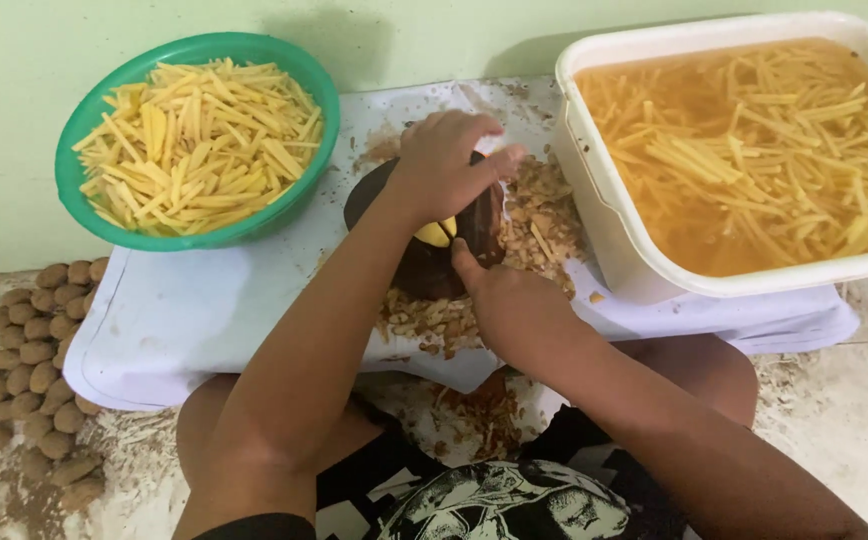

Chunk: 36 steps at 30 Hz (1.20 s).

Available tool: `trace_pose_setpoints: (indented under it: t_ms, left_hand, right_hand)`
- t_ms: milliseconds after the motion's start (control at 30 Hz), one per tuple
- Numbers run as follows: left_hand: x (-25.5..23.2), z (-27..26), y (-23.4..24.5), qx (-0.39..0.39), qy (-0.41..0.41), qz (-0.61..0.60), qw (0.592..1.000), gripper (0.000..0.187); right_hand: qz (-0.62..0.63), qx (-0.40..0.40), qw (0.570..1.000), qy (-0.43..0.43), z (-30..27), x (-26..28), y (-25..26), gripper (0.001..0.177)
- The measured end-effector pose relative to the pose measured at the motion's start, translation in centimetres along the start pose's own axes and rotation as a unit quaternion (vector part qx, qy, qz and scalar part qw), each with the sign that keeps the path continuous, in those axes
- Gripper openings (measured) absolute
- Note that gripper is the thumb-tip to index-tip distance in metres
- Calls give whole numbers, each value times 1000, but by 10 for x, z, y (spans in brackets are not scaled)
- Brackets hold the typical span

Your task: Slicing peeled potatoes into thin strips for french fries using a knife on a cutting block.

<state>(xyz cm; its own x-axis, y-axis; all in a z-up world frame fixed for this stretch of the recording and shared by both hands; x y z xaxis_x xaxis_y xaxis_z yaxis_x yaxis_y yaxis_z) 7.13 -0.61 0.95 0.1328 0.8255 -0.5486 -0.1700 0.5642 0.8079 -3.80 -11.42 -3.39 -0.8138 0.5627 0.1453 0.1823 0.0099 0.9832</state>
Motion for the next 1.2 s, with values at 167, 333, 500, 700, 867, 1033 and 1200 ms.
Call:
trace_pose_setpoints:
  t_ms: [167, 333, 500, 700, 867, 1033, 1200]
  left_hand:
    - [-7, -46, 61, -242, -87, -137, 957, 33]
    - [32, -91, 56, -227, 39, -65, 971, 37]
    - [57, -113, 37, -152, 139, 80, 975, 57]
    - [32, -120, 49, -39, 140, 187, 972, 89]
    - [47, -113, 45, 14, 131, 170, 977, 81]
    - [29, -101, 57, -27, 68, -12, 997, 62]
    - [33, -102, 35, -64, 67, -87, 992, 73]
  right_hand:
    - [39, 5, 999, -38, -3, 0, 5, 71]
    - [64, 0, 997, -36, -1, -3, 6, 64]
    - [83, 9, 996, -42, -7, 2, 11, 64]
    - [108, -19, 993, -44, -9, 2, 10, 60]
    - [96, -18, 994, -49, -10, 3, 12, 58]
    - [115, -12, 992, -58, -12, 3, 10, 61]
    - [137, -98, 985, -38, -18, 1, 11, 58]
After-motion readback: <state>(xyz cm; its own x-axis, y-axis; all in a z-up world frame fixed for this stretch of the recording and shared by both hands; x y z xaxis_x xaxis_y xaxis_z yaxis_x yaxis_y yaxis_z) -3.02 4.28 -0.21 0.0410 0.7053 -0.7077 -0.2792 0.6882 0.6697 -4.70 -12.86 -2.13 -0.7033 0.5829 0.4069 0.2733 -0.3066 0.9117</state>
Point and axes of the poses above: each hand's wrist, its own z-axis towards the middle knuckle, its own y-axis out of the back of the hand, x = y × z, the point moved 8 cm from there along z, towards the middle knuckle, and after that the axes turned 14 degrees about y, right-handed, at the moved point
